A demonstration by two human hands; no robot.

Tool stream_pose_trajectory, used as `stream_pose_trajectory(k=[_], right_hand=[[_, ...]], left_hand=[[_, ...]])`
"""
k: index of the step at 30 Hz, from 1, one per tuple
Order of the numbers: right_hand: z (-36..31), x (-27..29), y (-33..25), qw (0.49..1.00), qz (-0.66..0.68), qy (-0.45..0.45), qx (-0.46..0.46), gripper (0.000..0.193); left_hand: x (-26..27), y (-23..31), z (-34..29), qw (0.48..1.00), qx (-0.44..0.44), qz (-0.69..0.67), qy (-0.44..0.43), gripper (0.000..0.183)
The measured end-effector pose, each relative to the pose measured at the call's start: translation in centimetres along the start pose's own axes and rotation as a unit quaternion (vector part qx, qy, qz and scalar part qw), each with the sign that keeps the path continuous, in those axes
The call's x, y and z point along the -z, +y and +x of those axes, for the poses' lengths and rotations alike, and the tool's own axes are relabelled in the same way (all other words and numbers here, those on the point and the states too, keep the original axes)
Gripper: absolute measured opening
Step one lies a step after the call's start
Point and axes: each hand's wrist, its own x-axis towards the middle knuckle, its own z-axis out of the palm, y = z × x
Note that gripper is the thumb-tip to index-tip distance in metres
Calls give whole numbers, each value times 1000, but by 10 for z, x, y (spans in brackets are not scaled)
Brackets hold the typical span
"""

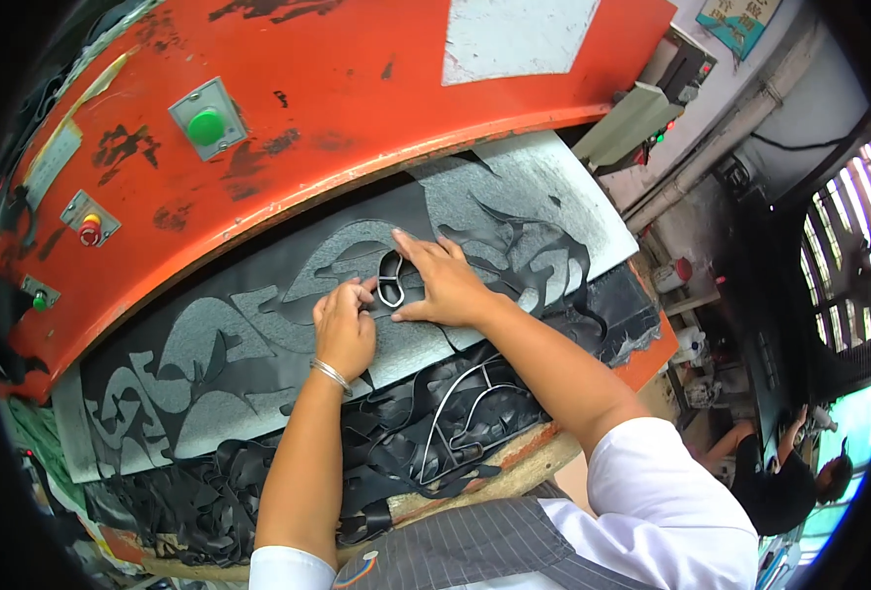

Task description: Manually position a die on material and operate a hydraulic press to cut out shoe components.

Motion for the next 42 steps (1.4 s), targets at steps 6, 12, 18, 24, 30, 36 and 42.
stream_pose_trajectory(k=[6,12,18,24,30,36,42], right_hand=[[4,-5,0,999,-5,37,23,107],[-2,-2,-10,999,-42,20,15,107],[-42,15,-25,994,-108,29,-8,111],[-70,32,-84,994,58,91,-20,92],[16,53,-203,972,106,186,97,44],[-14,65,-232,969,71,203,120,36],[-179,12,-228,977,34,-206,39,38]], left_hand=[[5,-1,6,1000,-3,18,3,25],[2,-1,-2,1000,-6,12,11,25],[50,-16,-30,952,106,-257,130,40],[236,-157,-141,866,220,-67,445,29],[360,-158,-177,711,120,74,689,46],[386,-128,-248,882,205,49,422,44],[200,48,-309,967,242,-51,66,36]])
